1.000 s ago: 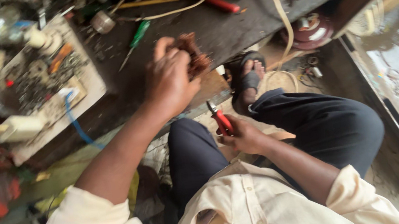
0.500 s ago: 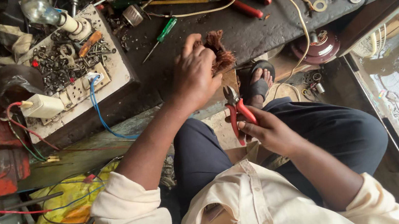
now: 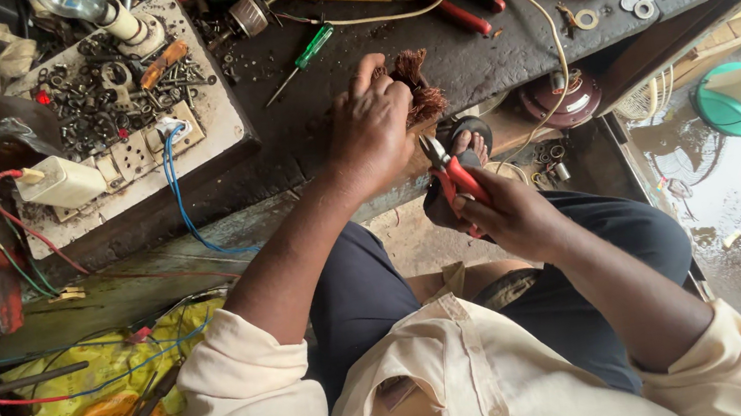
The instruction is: The person uses pliers to strip insulation from a bundle of copper wires, repeatedly cutting and pulling the material to separate the copper strands. The person holds the wire bundle with one hand and operates the pliers with the other, working over a cluttered workbench.
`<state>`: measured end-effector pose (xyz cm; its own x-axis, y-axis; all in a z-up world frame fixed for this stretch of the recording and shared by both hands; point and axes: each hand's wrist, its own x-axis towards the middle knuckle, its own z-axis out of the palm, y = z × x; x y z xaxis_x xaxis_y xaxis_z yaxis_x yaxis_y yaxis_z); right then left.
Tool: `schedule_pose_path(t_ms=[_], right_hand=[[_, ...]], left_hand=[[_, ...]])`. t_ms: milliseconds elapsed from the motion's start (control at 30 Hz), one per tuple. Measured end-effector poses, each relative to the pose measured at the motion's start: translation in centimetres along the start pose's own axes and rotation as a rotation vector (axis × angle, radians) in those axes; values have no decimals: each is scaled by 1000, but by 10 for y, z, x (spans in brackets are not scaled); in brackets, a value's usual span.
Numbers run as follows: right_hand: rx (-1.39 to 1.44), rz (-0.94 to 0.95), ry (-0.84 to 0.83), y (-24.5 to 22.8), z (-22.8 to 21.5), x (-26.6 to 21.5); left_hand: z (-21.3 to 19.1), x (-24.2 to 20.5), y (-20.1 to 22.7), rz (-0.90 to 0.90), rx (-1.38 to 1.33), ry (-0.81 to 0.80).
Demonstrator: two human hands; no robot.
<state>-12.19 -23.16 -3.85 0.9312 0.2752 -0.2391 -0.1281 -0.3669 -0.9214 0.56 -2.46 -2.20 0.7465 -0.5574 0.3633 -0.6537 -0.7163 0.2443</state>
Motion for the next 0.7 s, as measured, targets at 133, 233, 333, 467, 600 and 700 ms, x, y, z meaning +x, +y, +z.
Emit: schedule_pose_path(t_ms=[133,233,333,467,600,700], right_hand=[[-44,53,-5,-19,0,5],[-56,104,-2,-27,0,10],[-8,98,-35,-31,-2,12],[-134,169,-27,-40,-7,12],[-86,164,-43,-51,-11,14],[-201,281,-75,-63,-21,17]], left_hand=[[5,0,-2,-7,23,9],[7,1,-3,-10,23,-11],[7,2,-1,-10,65,-56],[3,5,1,-55,84,-139],[-1,3,3,-50,28,-96],[0,3,3,-45,30,-72]])
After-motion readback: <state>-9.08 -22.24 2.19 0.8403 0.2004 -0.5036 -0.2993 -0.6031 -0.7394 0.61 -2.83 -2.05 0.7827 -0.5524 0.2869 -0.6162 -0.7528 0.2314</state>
